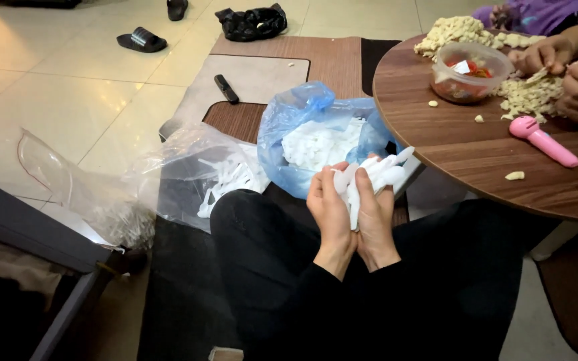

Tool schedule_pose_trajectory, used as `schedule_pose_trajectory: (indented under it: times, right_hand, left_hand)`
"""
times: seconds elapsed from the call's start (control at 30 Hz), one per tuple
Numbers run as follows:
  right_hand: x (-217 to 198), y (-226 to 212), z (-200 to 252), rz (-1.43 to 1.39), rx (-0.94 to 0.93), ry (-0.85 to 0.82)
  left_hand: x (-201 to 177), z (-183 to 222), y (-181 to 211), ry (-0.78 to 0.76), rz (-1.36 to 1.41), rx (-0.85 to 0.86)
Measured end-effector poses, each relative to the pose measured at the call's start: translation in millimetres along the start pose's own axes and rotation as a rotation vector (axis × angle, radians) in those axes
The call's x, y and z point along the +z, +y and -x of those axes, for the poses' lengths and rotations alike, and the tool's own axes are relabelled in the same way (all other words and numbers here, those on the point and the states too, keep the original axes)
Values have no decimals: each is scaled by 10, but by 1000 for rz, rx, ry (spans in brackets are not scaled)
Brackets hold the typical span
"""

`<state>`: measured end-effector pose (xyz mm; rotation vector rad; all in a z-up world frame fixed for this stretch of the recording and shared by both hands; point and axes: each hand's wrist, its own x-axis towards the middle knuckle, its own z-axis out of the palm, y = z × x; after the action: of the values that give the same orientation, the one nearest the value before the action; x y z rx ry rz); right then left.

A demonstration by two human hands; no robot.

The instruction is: Organizing and transferring white plastic spoons from a blue plastic bag into a clear plastic bag while sitting on the floor.

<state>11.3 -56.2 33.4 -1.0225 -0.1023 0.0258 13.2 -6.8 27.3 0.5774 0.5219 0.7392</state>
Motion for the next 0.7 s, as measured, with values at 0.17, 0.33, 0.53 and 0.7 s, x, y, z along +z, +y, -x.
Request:
schedule_pose_trajectory:
  times: [0.17, 0.33, 0.53, 0.7]
  right_hand:
    - [-56, 82, 12, 129, -32, -37]
    - [46, 40, 154, 190, -63, -40]
    - [-85, 74, -17, 317, -116, -70]
    - [-257, -4, -185, 545, -187, -20]
  left_hand:
    - [-12, -70, -102, 0, -183, 71]
    - [-113, -71, -228, 13, -393, 122]
    - [-169, -34, -340, -140, -256, 203]
    - [-170, 0, -321, -302, -312, 216]
